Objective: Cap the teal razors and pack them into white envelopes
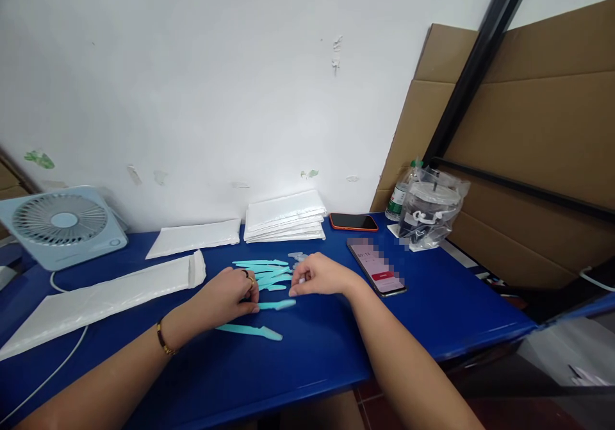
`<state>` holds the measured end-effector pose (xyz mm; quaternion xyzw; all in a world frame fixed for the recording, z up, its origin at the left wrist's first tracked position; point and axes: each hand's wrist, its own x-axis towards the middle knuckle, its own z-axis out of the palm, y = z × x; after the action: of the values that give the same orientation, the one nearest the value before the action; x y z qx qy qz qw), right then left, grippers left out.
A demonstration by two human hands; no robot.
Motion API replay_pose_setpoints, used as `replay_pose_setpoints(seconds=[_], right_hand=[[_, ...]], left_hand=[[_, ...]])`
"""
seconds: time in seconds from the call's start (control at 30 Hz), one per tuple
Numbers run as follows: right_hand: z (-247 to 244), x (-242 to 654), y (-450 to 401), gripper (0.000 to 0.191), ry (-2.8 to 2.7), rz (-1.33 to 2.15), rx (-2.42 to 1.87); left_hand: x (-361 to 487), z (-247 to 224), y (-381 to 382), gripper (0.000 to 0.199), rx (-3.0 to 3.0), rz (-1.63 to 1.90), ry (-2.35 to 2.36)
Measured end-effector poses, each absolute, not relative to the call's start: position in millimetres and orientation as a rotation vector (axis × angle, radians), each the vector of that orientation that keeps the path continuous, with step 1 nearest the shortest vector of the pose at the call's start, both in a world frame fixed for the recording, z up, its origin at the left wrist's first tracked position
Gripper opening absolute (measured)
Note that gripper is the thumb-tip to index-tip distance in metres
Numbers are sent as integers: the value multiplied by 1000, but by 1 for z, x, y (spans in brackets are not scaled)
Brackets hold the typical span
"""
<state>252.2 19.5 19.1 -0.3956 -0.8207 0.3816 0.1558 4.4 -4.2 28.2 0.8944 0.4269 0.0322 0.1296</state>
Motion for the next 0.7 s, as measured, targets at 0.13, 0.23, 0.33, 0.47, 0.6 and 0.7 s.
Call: replay_pose_setpoints(seconds=[0.13,0.23,0.33,0.47,0.6,0.7], right_hand=[[13,244,20,33,-2294,1231,-1149],[8,249,27,32,-2212,1138,-1206],[6,260,36,32,-2129,971,-1321],[8,268,41,30,-1987,806,-1497],[13,266,35,25,-1982,845,-1462],[17,259,26,27,-2089,1040,-1326]], left_hand=[[6,23,5,17,2619,182,1342],[2,20,14,17,2633,249,1448],[-3,21,20,20,2635,295,1543],[-6,31,16,25,2611,341,1542],[-4,43,-4,27,2572,104,1245],[-1,42,-16,15,2579,-10,1149]])
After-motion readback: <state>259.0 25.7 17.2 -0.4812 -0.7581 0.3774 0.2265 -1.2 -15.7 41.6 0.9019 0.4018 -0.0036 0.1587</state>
